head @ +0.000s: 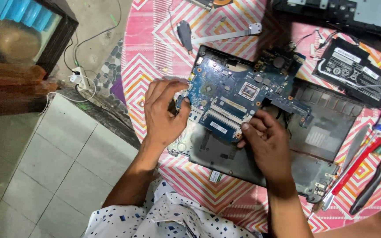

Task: The person removes a motherboard from a laptop chassis, disconnects several cables, and then places the motherboard back into the chassis. They proceed to reconnect the cables and secure the board within the laptop frame.

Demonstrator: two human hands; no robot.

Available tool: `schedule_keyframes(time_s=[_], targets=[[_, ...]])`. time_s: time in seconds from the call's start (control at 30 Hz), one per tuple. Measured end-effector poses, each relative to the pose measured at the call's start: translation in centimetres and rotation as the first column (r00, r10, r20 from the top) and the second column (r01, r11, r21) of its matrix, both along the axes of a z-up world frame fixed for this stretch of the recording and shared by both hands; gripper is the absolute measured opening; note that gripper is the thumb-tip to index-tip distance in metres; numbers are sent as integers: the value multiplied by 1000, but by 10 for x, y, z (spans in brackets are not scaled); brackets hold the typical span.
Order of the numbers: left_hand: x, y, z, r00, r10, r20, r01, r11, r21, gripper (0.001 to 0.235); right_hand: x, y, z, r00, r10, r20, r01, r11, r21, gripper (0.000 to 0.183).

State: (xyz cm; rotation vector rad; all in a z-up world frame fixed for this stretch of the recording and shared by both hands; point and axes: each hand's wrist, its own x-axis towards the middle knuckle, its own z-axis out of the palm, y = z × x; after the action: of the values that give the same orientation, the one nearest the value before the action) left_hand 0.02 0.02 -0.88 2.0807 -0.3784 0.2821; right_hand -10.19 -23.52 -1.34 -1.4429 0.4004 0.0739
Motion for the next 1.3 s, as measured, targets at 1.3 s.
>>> schedule_keyframes(time_s=[1.3], targets=[[0,4,17,990,31,-140,-71,954,-291,15,-88,-32,12,953,-286,103,169,780,603,26]])
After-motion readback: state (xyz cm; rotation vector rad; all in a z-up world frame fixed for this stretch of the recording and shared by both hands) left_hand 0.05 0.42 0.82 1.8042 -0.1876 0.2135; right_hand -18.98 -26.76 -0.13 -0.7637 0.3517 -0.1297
